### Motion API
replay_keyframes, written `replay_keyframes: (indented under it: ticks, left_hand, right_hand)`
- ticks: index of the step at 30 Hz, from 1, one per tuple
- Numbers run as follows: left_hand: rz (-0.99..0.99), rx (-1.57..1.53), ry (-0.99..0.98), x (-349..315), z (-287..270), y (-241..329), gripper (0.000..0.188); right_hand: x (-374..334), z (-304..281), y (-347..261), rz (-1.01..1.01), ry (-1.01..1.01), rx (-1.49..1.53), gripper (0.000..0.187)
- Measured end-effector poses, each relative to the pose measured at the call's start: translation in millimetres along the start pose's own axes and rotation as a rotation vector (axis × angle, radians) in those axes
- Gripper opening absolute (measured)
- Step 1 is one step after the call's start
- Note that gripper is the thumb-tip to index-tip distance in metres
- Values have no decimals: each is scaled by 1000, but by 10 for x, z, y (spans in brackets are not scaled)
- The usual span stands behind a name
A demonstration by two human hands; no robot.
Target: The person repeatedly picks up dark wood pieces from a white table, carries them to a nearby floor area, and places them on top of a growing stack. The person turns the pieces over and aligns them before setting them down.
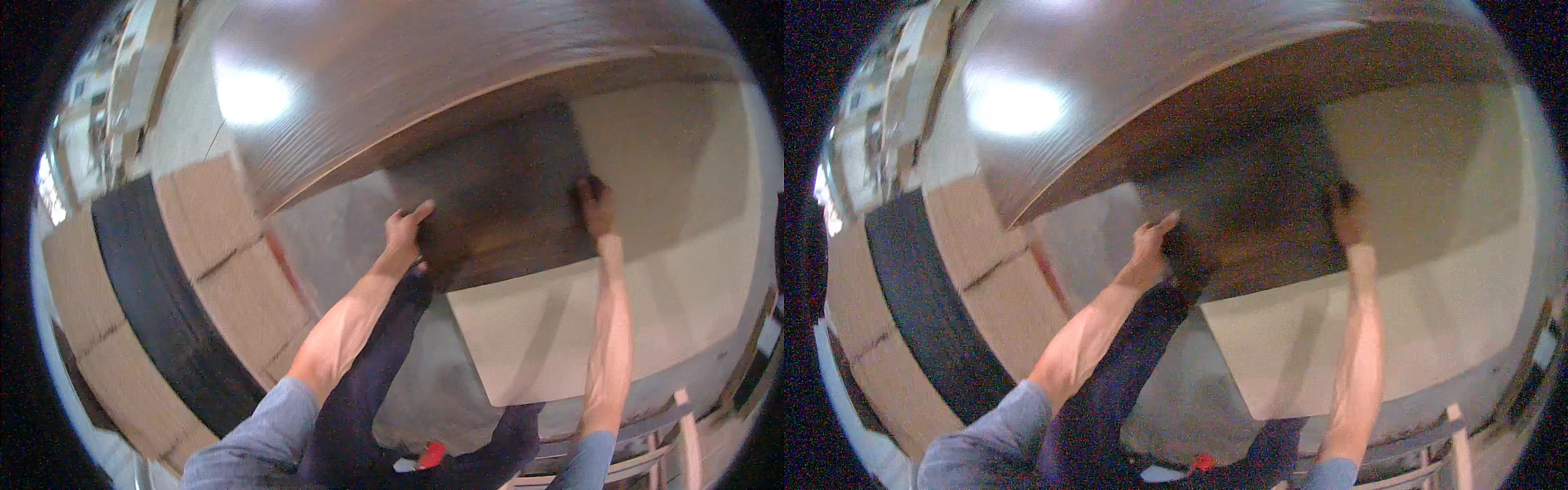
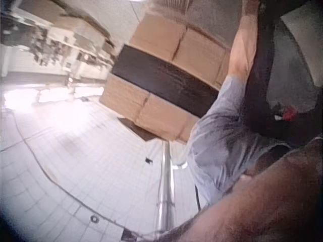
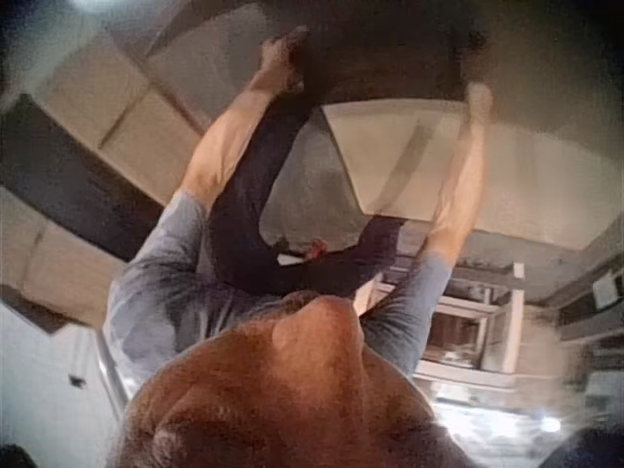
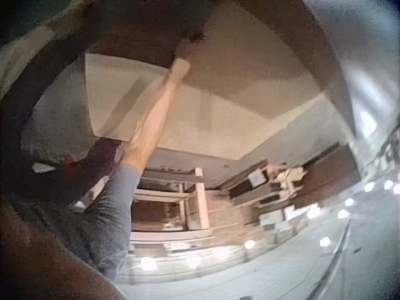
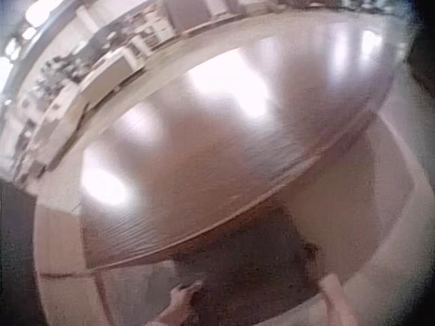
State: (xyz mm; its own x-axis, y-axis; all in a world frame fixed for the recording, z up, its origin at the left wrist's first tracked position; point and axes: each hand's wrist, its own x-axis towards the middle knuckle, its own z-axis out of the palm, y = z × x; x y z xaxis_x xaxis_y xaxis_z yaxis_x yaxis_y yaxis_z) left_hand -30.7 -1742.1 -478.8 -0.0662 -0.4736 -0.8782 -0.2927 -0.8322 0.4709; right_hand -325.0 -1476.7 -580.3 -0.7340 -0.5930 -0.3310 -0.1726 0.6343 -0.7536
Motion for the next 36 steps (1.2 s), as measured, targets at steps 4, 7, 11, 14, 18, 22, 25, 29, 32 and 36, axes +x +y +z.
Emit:
replay_keyframes:
  ticks: [4,7,11,14,18,22,25,29,32,36]
  left_hand:
    - [45,-114,60,169,-316,-65,38]
    - [36,-103,37,177,-197,-32,37]
    - [109,-128,18,254,-365,-165,43]
    - [198,12,51,432,-434,-330,57]
    - [414,308,413,184,-588,-527,92]
    - [210,239,374,-185,-771,-854,85]
    - [148,349,268,-422,-517,-819,74]
    - [244,290,273,-461,-588,-814,69]
    - [250,292,196,-366,-687,-730,70]
    - [319,330,160,-223,-634,-674,69]
  right_hand:
    - [53,159,-633,64,-106,28,48]
    - [116,-20,-451,84,-180,13,47]
    - [103,103,-658,168,-244,88,47]
    - [-177,78,-503,257,-69,292,54]
    - [-656,-332,-630,411,211,367,66]
    - [-1278,-119,-676,1095,290,1020,88]
    - [-1468,109,-130,706,-168,777,70]
    - [-1238,728,-1114,844,-38,1219,56]
    - [-1273,675,-1275,880,-47,1260,50]
    - [-1396,708,-1192,736,20,965,47]
